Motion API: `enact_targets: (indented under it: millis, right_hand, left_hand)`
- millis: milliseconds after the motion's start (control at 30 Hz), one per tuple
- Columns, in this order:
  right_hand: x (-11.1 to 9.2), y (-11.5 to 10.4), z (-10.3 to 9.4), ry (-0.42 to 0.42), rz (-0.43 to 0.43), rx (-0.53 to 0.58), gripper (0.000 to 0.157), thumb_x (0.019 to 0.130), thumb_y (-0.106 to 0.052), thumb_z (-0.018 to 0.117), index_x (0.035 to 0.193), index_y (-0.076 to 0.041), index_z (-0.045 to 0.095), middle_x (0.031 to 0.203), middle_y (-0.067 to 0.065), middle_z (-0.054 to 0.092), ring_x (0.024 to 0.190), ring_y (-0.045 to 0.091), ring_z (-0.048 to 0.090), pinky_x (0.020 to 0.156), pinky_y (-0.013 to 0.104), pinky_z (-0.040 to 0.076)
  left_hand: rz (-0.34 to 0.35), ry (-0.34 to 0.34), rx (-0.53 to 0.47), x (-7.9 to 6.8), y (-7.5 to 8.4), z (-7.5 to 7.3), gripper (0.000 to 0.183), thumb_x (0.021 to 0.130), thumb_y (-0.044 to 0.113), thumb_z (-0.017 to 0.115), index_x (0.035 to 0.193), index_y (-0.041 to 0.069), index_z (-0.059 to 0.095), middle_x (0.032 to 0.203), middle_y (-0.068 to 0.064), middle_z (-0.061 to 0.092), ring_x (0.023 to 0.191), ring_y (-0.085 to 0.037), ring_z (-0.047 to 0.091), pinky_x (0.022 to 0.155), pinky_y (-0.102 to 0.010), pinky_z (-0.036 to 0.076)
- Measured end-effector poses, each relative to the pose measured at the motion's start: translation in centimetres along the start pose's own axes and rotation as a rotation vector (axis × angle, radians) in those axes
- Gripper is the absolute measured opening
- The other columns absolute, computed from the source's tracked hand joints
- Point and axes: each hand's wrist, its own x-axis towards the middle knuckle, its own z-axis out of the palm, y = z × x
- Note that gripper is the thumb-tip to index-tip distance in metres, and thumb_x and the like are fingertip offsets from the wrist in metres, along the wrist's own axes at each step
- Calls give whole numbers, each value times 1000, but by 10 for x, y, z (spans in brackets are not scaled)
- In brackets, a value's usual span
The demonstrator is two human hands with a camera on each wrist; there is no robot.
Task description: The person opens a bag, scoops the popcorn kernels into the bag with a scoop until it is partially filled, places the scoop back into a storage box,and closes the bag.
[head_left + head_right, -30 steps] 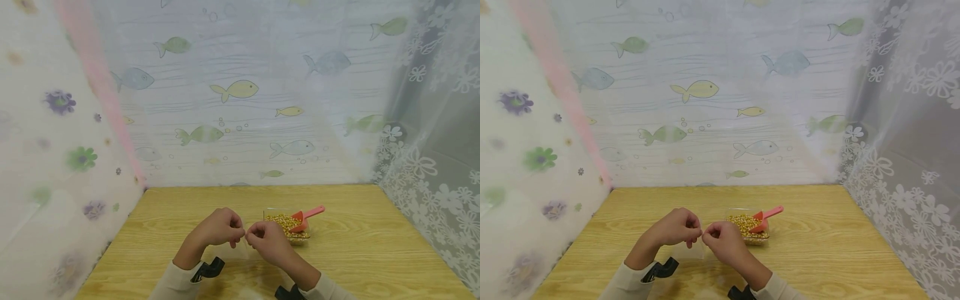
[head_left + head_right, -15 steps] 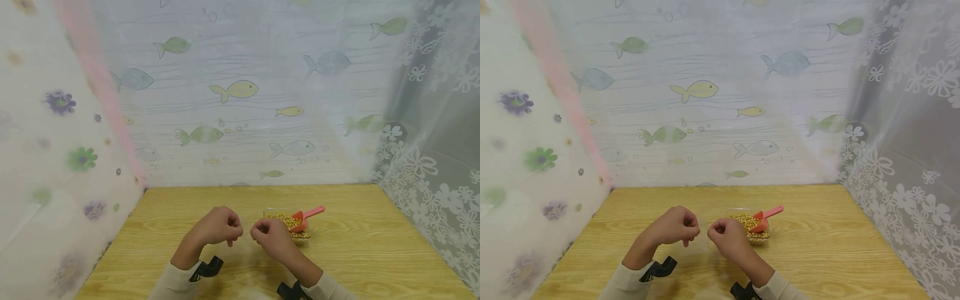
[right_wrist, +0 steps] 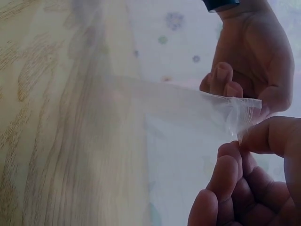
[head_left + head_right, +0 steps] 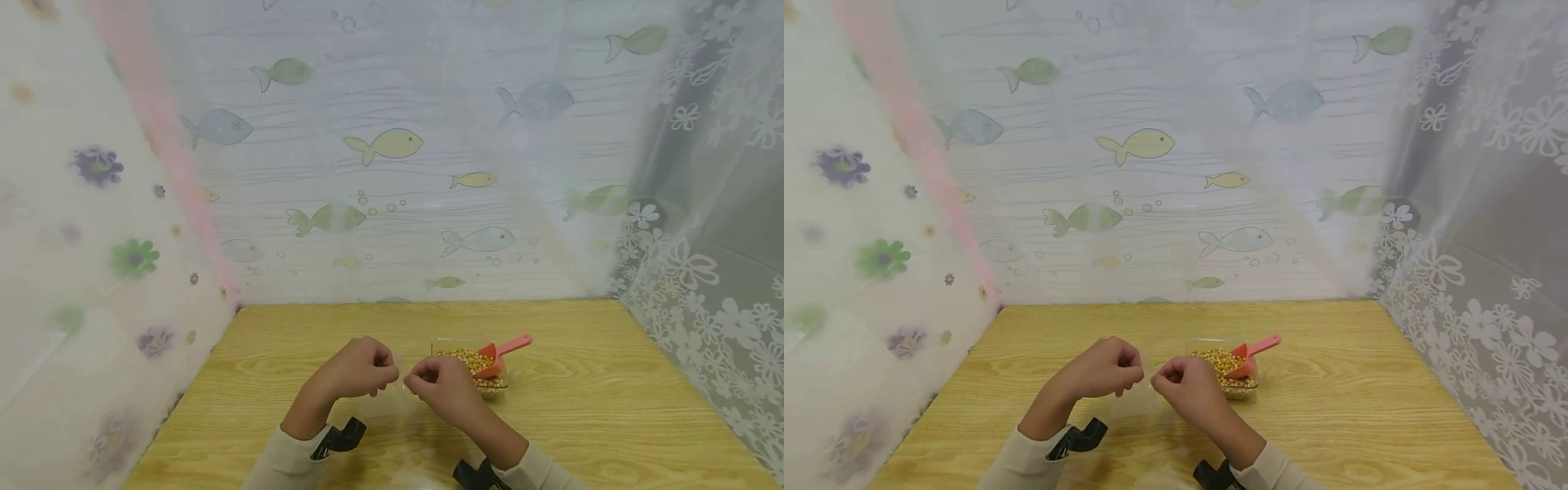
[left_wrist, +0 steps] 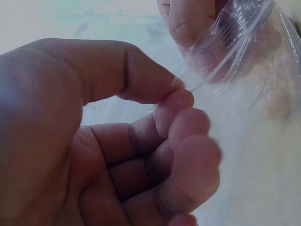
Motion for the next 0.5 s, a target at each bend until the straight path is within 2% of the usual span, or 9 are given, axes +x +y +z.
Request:
enact_targets:
  millis: [67,200,300,400,500]
  right_hand:
    - [0,0,0,-2,-5,-4,13,98,-23,72,89,-15,78,79,-4,72,65,13,64,59,28,54]
    - [0,0,0,1,-14,-18,12,97,-24,73,88,-19,78,81,-6,72,69,12,65,62,28,55]
    - [0,0,0,9,-12,-34,12,97,-23,74,87,-19,78,81,-7,72,70,11,66,64,28,56]
    - [1,-1,0,15,-7,-44,12,96,-23,74,86,-18,78,80,-7,72,70,11,66,64,28,55]
    - [2,0,0,25,-1,-50,11,95,-20,73,86,-15,79,78,-7,71,68,12,64,62,28,54]
  left_hand:
    - [7,-3,-18,0,0,0,25,94,12,55,73,9,69,59,3,57,51,-15,55,51,-30,49]
    - [15,-8,-46,0,0,0,27,94,12,54,73,2,66,56,5,48,46,-11,38,48,-27,38]
    - [11,-8,-55,1,0,0,28,94,13,53,70,3,62,54,7,40,45,-10,29,47,-27,31]
    - [3,-1,-53,1,-1,0,29,94,14,53,68,6,61,54,8,39,45,-11,29,48,-27,31]
    - [1,8,-42,2,-3,-1,30,95,16,53,68,9,62,55,7,46,47,-11,39,48,-27,37]
